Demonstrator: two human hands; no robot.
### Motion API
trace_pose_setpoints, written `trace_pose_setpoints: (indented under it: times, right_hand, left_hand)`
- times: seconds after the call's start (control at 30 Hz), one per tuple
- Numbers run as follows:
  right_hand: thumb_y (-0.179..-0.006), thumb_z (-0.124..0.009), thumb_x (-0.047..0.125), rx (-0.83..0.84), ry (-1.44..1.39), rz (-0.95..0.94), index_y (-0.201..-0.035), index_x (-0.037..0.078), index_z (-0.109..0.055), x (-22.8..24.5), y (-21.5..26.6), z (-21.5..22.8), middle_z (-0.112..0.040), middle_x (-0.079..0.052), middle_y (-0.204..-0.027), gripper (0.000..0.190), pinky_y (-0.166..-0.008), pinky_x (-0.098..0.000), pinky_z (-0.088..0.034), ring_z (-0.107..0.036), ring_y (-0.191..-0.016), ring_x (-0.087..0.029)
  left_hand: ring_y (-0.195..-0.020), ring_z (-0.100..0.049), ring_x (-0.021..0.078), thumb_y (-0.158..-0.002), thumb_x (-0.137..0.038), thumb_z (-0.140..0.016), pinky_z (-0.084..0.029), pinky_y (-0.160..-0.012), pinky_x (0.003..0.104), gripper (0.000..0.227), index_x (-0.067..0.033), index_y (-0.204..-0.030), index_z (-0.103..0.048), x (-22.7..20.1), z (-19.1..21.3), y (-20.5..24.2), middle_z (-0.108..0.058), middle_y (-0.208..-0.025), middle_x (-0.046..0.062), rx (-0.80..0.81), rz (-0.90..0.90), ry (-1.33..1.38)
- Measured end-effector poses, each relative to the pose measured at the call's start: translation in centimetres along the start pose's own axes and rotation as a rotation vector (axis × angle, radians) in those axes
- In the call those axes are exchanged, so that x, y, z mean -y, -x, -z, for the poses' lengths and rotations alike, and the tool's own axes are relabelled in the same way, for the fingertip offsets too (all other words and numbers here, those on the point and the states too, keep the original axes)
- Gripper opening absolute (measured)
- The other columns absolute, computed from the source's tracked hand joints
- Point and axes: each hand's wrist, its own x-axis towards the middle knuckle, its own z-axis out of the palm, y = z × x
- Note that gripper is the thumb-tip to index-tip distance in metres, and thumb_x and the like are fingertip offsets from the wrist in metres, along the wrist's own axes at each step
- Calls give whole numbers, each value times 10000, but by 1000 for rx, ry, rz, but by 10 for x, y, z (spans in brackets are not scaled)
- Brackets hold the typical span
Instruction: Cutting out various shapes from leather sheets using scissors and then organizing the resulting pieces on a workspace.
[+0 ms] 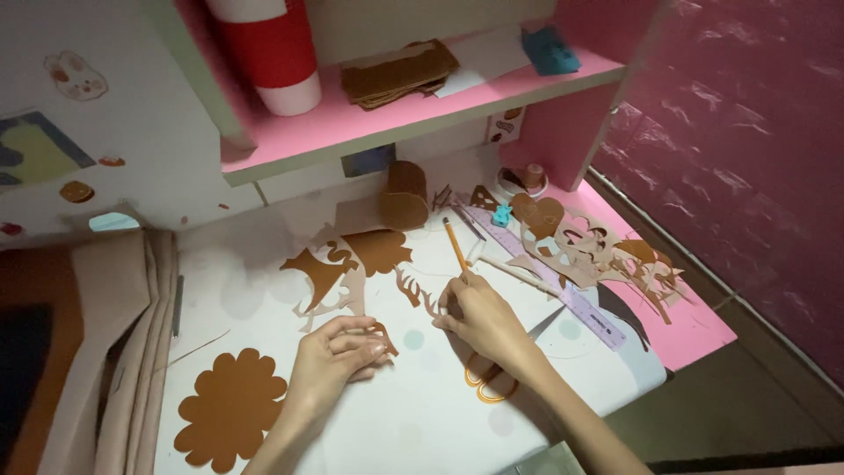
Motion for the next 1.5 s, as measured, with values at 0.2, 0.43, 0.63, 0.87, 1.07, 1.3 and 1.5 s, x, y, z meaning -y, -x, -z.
trace_pose_setpoints:
  times: [0.2,0.43,0.63,0.87,1.07,1.3,1.5]
  right_hand:
    - [-828,-738,96,95,-118,52,-860,149,-638,12,-8,5,-748,19,-930,118,-803,-292,-500,-679,-889,-160]
    - [-885,-806,65,223,-1006,56,-945,32,-765,26,-3,-21,-720,-29,-740,80,-525,-197,-485,-622,-614,-73]
    - [-899,-791,151,234,-981,57,-854,46,-764,54,3,-28,-732,-60,-690,117,-567,-224,-438,-592,-613,-91]
    - [-866,-816,99,282,-1058,31,-831,24,-777,57,1,-36,-769,-100,-736,91,-571,-220,-448,-618,-624,-103]
    - [-867,-820,107,282,-928,28,-789,30,-816,69,3,-35,-711,-60,-649,109,-560,-222,-385,-535,-586,-81]
    - [-854,-808,118,364,-894,-2,-825,13,-820,92,2,-38,-756,-101,-696,110,-547,-234,-544,-646,-592,-122]
    - [-866,-787,120,508,-820,112,-789,26,-750,133,-12,-53,-697,-67,-667,127,-563,-229,-524,-613,-569,-108]
  left_hand:
    - [-783,-769,255,-763,49,-823,-595,-697,321,690,-63,-1391,-561,5,-1,-8,-796,-865,181,5,9,78]
    - [-712,-681,189,-793,30,-819,-614,-693,333,440,21,-1219,-713,12,11,-13,-696,-760,107,87,-13,120]
    - [-680,-660,209,-855,-60,-808,-609,-630,312,186,58,-995,-778,8,20,-9,-731,-783,167,35,20,57]
    - [-712,-670,184,-870,-121,-795,-591,-588,299,153,26,-909,-787,-6,26,0,-761,-834,128,87,60,-21]
    - [-679,-709,182,-867,-162,-807,-584,-601,290,169,2,-833,-779,-7,34,4,-792,-774,150,139,41,-123]
    - [-689,-675,161,-891,-147,-781,-575,-623,278,135,-13,-901,-799,-12,53,16,-800,-822,127,73,59,-186]
    - [-710,-717,216,-885,-99,-776,-536,-587,288,163,37,-967,-812,-13,125,34,-804,-821,166,-134,-18,-213]
